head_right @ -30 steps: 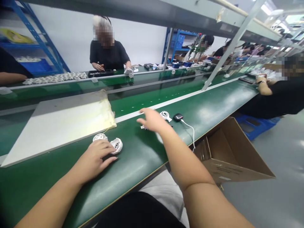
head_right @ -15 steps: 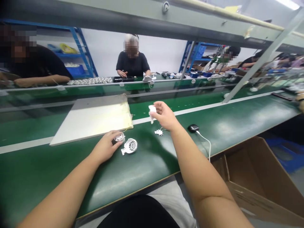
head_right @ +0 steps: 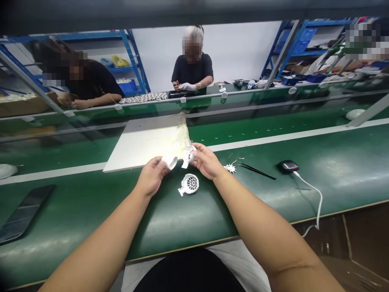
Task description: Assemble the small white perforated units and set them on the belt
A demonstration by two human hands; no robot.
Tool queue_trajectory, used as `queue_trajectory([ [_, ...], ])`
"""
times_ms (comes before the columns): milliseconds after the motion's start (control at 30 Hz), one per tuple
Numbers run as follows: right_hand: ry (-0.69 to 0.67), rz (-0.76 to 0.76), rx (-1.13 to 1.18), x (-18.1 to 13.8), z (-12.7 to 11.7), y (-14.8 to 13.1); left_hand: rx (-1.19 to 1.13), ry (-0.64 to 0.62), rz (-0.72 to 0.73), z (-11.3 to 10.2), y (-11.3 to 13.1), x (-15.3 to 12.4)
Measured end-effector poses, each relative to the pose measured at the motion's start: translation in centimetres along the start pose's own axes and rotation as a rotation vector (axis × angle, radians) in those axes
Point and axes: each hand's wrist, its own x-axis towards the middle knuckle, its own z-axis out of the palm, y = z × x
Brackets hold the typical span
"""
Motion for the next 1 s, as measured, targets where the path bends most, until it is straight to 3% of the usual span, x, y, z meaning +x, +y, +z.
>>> queue_trajectory([
  [133, -0.078, 0.064, 0.05, -0.1, 0.8, 0.3, -0.361, 0.108, -0.165, 0.1, 0.7, 0.3],
  [300, -0.112, 0.085, 0.089, -0.7, 1.7, 0.6, -0.431, 0.125, -0.212, 0.2, 1.0, 0.3],
  [400, -0.142, 0.071, 0.077, -1.1, 2.1, 0.5, -0.377, 0.102, -0.137, 0.3, 0.8, 0.0],
  [667, -0.176, 0.038, 0.147, -1.5, 2.7, 0.9, -0.059, 0.0, 0.227, 0.8, 0.4, -0.9],
  [1000, -0.216, -0.013, 0.121, -2.1, 4.0, 1.1, 0.258, -0.018, 0.414, 0.9, 0.4, -1.7],
])
